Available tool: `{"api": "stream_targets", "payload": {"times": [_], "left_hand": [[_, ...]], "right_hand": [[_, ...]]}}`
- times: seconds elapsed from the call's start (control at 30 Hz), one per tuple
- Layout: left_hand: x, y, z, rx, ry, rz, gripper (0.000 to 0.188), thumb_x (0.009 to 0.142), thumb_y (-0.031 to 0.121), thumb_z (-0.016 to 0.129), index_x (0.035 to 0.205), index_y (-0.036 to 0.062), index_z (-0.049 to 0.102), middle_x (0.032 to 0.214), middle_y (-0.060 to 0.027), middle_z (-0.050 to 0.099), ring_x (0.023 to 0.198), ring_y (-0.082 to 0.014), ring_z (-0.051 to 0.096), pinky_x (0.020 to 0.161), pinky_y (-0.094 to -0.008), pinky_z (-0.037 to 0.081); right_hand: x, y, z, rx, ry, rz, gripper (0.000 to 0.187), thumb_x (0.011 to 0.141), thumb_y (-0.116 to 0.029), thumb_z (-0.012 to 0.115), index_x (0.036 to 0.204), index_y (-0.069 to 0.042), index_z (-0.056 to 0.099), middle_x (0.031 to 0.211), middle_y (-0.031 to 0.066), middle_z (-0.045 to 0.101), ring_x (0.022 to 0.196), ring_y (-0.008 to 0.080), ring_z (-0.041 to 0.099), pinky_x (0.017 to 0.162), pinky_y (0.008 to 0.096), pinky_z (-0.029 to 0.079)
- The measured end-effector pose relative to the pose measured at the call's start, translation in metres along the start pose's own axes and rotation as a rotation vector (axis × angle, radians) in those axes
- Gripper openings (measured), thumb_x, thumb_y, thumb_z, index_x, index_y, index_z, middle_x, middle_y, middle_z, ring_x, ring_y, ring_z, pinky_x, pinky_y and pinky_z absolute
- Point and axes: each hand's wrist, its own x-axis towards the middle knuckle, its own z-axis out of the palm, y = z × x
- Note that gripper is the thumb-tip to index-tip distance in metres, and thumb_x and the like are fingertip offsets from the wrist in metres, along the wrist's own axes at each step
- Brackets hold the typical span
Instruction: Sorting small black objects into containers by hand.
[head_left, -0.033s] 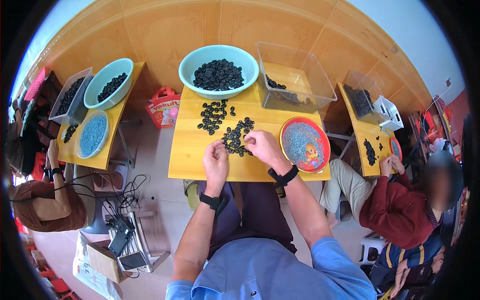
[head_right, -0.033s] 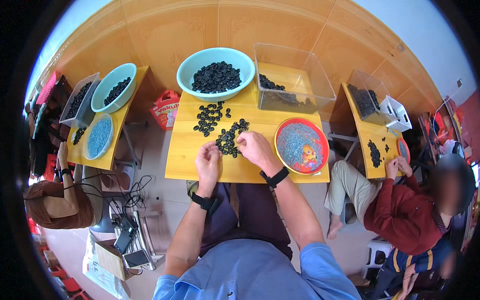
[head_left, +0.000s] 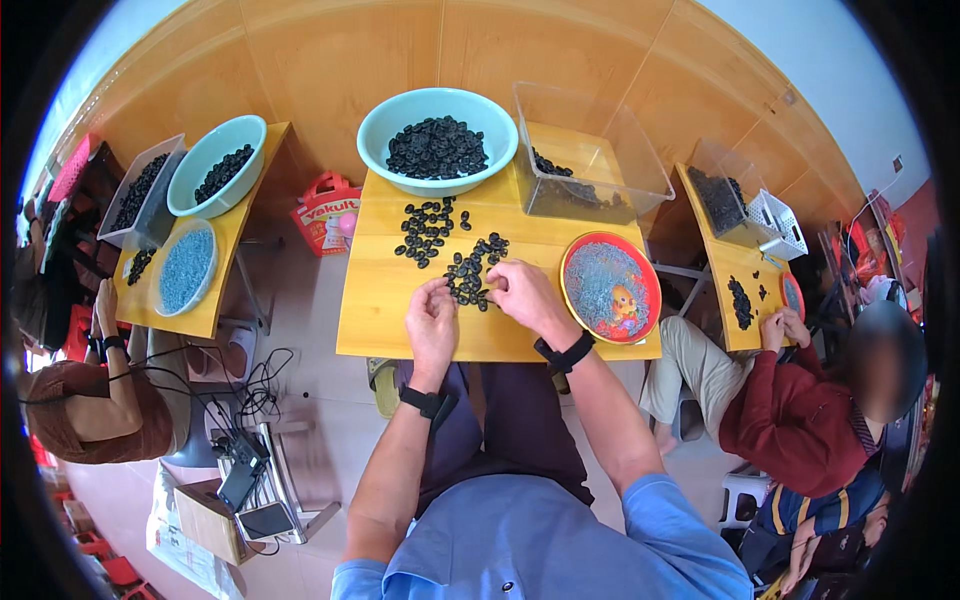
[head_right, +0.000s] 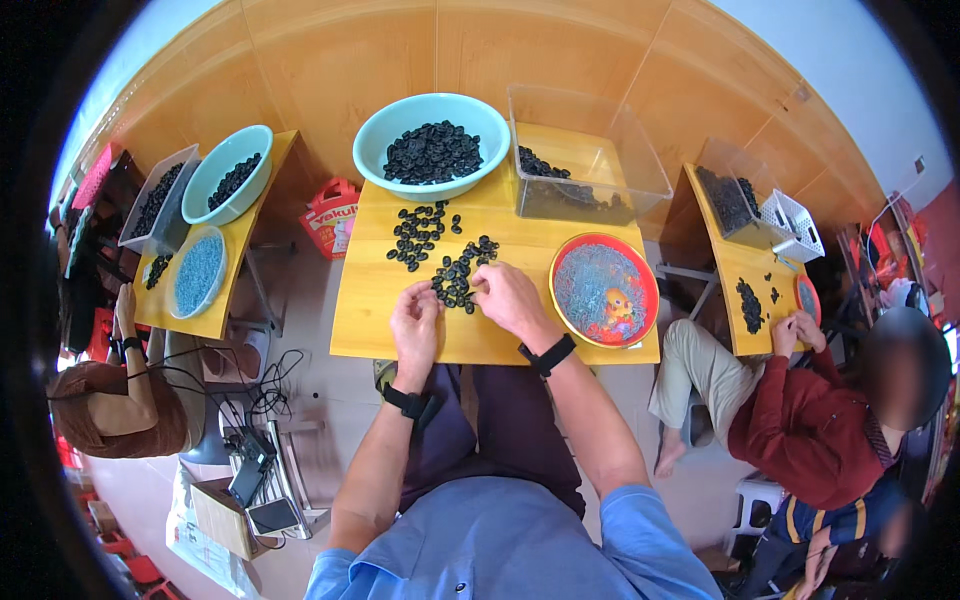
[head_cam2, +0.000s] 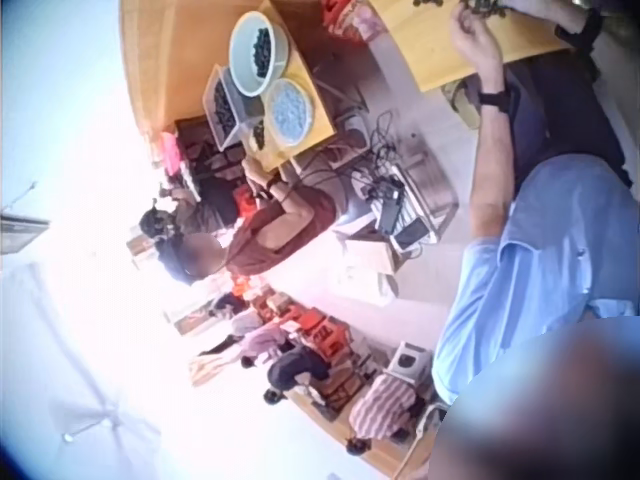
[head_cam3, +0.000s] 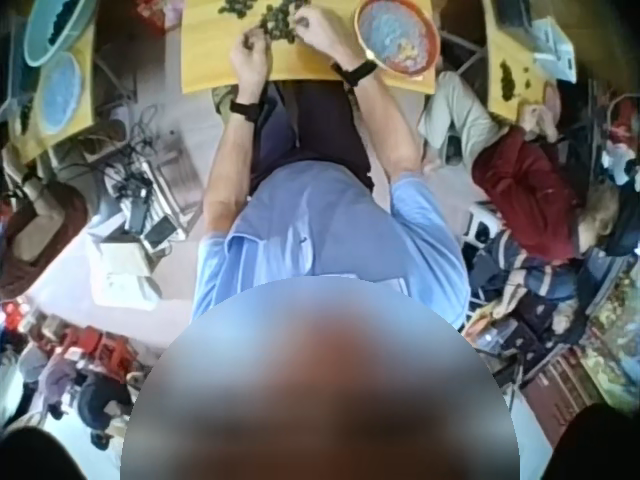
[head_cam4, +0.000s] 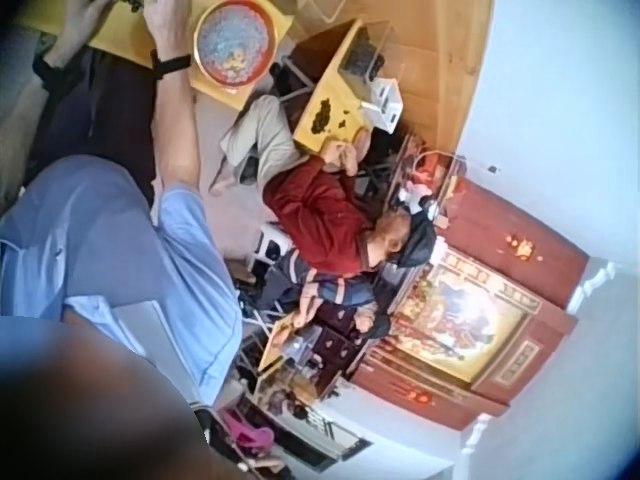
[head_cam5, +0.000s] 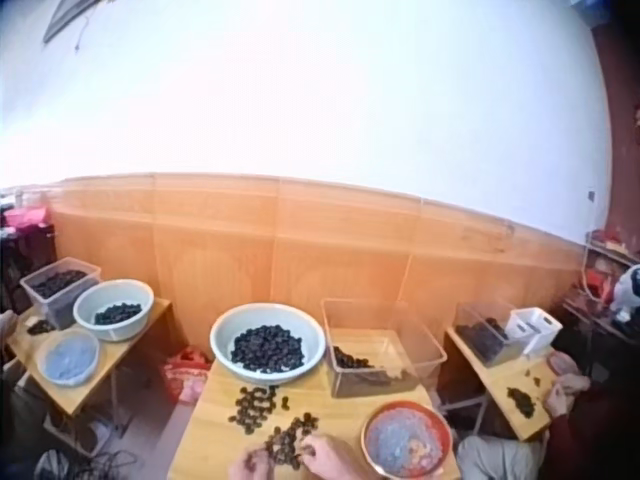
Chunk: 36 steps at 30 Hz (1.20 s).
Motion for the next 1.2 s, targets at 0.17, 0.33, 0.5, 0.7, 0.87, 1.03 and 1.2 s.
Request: {"api": "stream_targets", "payload": {"times": [0.17, 0.33, 0.5, 0.7, 0.87, 1.03, 1.2], "left_hand": [[0.001, -0.005, -0.005, 0.031, 0.018, 0.034, 0.025, 0.09, -0.008, 0.057, 0.115, -0.0043, 0.06, 0.095, -0.0069, 0.064, 0.079, -0.0081, 0.06, 0.073, -0.0225, 0.052], [0.002, 0.0, -0.001, 0.135, 0.037, 0.068, 0.025, 0.09, -0.006, 0.058, 0.115, -0.0038, 0.06, 0.1, -0.0089, 0.064, 0.082, -0.0093, 0.061, 0.075, -0.0239, 0.052], [0.001, 0.004, 0.001, 0.073, 0.106, 0.067, 0.025, 0.091, -0.005, 0.057, 0.115, -0.0037, 0.06, 0.105, -0.0105, 0.064, 0.084, -0.0097, 0.061, 0.075, -0.0234, 0.051], [0.002, 0.001, 0.0, 0.258, 0.117, 0.169, 0.025, 0.09, -0.006, 0.057, 0.114, -0.0033, 0.061, 0.101, -0.0085, 0.061, 0.081, -0.0096, 0.057, 0.069, -0.0219, 0.048], [0.001, 0.008, 0.004, 0.309, 0.065, 0.155, 0.026, 0.087, -0.008, 0.058, 0.112, -0.0025, 0.063, 0.099, -0.0071, 0.057, 0.078, -0.0105, 0.055, 0.067, -0.0222, 0.047], [-0.002, 0.01, 0.003, 0.274, 0.145, 0.199, 0.027, 0.087, -0.008, 0.057, 0.113, -0.0024, 0.062, 0.1, -0.008, 0.057, 0.079, -0.0117, 0.055, 0.068, -0.0236, 0.047], [-0.001, 0.011, 0.001, 0.317, 0.17, 0.201, 0.026, 0.088, -0.007, 0.057, 0.113, -0.0026, 0.062, 0.102, -0.0091, 0.057, 0.08, -0.0124, 0.055, 0.07, -0.0245, 0.047]], "right_hand": [[0.002, 0.001, 0.02, -0.109, 0.07, -0.074, 0.016, 0.078, -0.011, 0.072, 0.091, -0.002, 0.07, 0.09, 0.015, 0.067, 0.082, 0.0322, 0.066, 0.074, 0.0428, 0.051], [0.011, 0.01, 0.011, -0.115, 0.167, -0.059, 0.011, 0.081, -0.006, 0.064, 0.09, -0.004, 0.069, 0.095, 0.0155, 0.068, 0.089, 0.0357, 0.066, 0.078, 0.0466, 0.053], [0.023, -0.007, 0.014, -0.028, 0.122, -0.076, 0.013, 0.08, -0.005, 0.066, 0.093, -0.003, 0.07, 0.09, 0.0153, 0.068, 0.086, 0.0345, 0.066, 0.077, 0.0446, 0.052], [0.025, -0.008, 0.027, -0.012, 0.046, -0.106, 0.017, 0.079, -0.002, 0.066, 0.096, -0.002, 0.069, 0.082, 0.015, 0.068, 0.082, 0.0339, 0.066, 0.074, 0.0436, 0.052], [0.038, -0.006, 0.016, -0.064, 0.158, -0.075, 0.016, 0.083, -0.004, 0.061, 0.098, -0.004, 0.069, 0.094, 0.0193, 0.069, 0.091, 0.0368, 0.067, 0.079, 0.0468, 0.053], [0.044, -0.019, 0.027, -0.142, 0.079, -0.124, 0.009, 0.082, -0.006, 0.063, 0.087, -0.004, 0.07, 0.09, 0.0167, 0.065, 0.089, 0.0355, 0.066, 0.077, 0.0464, 0.052], [0.063, -0.027, 0.044, -0.181, 0.113, -0.209, 0.007, 0.079, -0.006, 0.063, 0.079, -0.005, 0.07, 0.087, 0.0159, 0.066, 0.085, 0.0347, 0.067, 0.077, 0.0446, 0.053]]}}
